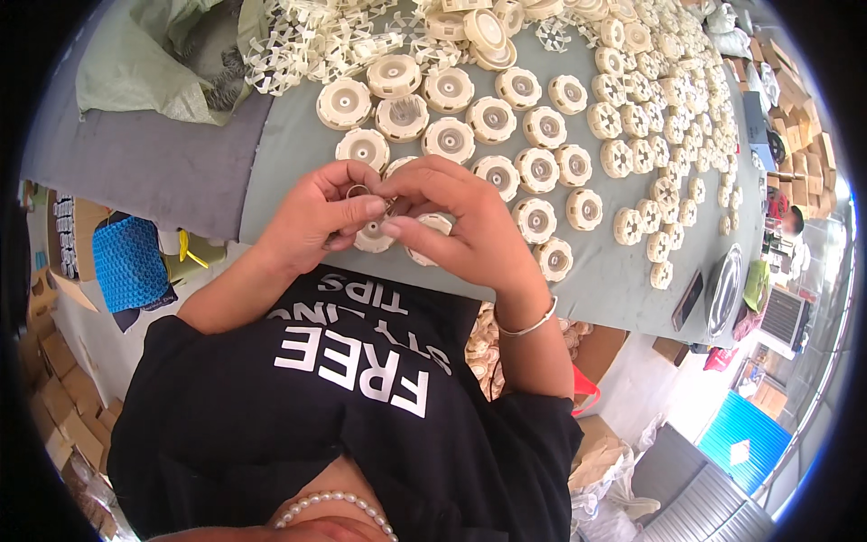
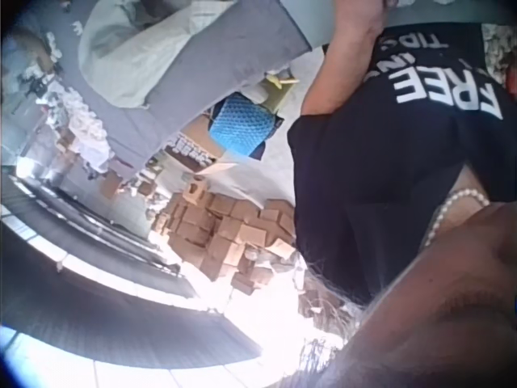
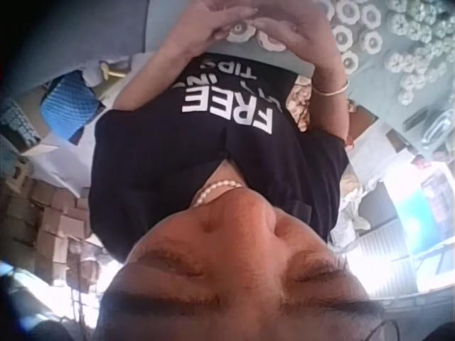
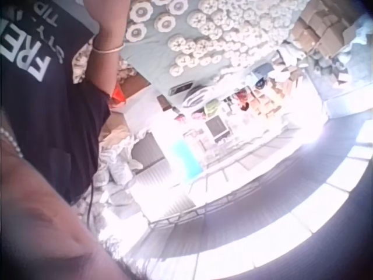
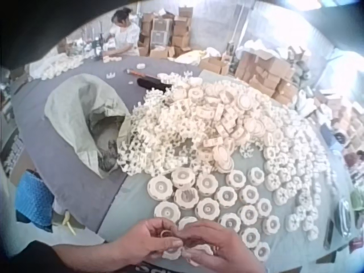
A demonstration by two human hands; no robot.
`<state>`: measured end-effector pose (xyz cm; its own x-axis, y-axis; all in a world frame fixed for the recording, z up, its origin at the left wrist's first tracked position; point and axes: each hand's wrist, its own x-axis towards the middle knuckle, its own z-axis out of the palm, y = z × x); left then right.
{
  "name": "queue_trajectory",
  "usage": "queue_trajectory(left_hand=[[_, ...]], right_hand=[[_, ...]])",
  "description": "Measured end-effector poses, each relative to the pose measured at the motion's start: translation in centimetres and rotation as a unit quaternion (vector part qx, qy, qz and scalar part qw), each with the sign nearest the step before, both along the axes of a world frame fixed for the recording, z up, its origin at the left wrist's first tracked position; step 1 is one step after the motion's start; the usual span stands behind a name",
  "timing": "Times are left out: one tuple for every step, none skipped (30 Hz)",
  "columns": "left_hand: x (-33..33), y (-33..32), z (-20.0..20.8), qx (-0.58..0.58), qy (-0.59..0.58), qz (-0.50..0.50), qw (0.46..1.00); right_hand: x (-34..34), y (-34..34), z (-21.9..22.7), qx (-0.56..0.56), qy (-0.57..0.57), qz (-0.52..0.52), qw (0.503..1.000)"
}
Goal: The person assembles small white plastic components on a table. They pick up a base piece, insert a metal spring, and then fit a cross-shaped plastic piece into the center. The person repeats this process for multiple units, organizing the finished assemblies on the table.
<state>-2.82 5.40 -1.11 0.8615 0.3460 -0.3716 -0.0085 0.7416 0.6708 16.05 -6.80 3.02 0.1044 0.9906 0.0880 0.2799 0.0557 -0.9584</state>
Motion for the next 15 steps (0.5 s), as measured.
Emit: queue_trajectory(left_hand=[[-0.1,0.2,0.1,0.039,-0.005,-0.015,0.999],[-0.2,0.1,0.1,0.026,0.002,-0.016,1.0],[-0.2,0.0,0.1,0.013,0.008,-0.016,1.0],[-0.2,-0.1,0.0,0.0,0.014,-0.017,1.0],[-0.2,0.0,0.0,-0.02,0.016,0.0,1.0],[-0.1,0.1,0.2,-0.04,0.018,0.017,0.999],[-0.2,0.0,0.2,-0.062,0.022,0.034,0.997],[-0.4,0.2,0.2,-0.068,0.007,0.041,0.997],[-0.7,0.4,0.1,-0.075,-0.007,0.049,0.996],[-0.9,0.6,0.1,-0.081,-0.021,0.054,0.995],[-1.1,0.6,0.3,-0.069,-0.013,0.054,0.996],[-1.2,0.6,0.6,-0.057,-0.006,0.054,0.997],[-1.4,0.7,0.9,-0.044,0.002,0.054,0.998],[-1.6,0.7,1.3,-0.03,0.002,0.043,0.999],[-2.0,0.7,1.5,-0.016,0.003,0.034,0.999]], right_hand=[[0.7,0.1,0.1,-0.022,0.065,0.027,0.997],[1.2,0.1,0.1,-0.039,0.064,0.049,0.996],[1.7,0.2,0.0,-0.057,0.061,0.071,0.994],[2.2,0.4,-0.1,-0.074,0.058,0.094,0.991],[2.8,0.9,-0.3,-0.049,0.003,0.04,0.998],[3.5,1.8,-0.5,-0.023,-0.052,-0.015,0.998],[4.2,2.6,-0.8,0.001,-0.106,-0.068,0.992],[5.0,3.6,-0.9,0.011,-0.17,-0.112,0.979],[5.8,4.9,-1.2,0.022,-0.232,-0.154,0.96],[6.6,6.0,-1.4,0.032,-0.293,-0.198,0.935],[7.3,6.9,-2.1,0.032,-0.339,-0.187,0.922],[8.0,7.7,-3.2,0.032,-0.385,-0.175,0.906],[8.3,8.2,-3.7,0.033,-0.43,-0.163,0.888],[8.4,8.2,-3.8,0.034,-0.435,-0.159,0.886],[8.4,8.4,-3.9,0.036,-0.438,-0.154,0.885]])
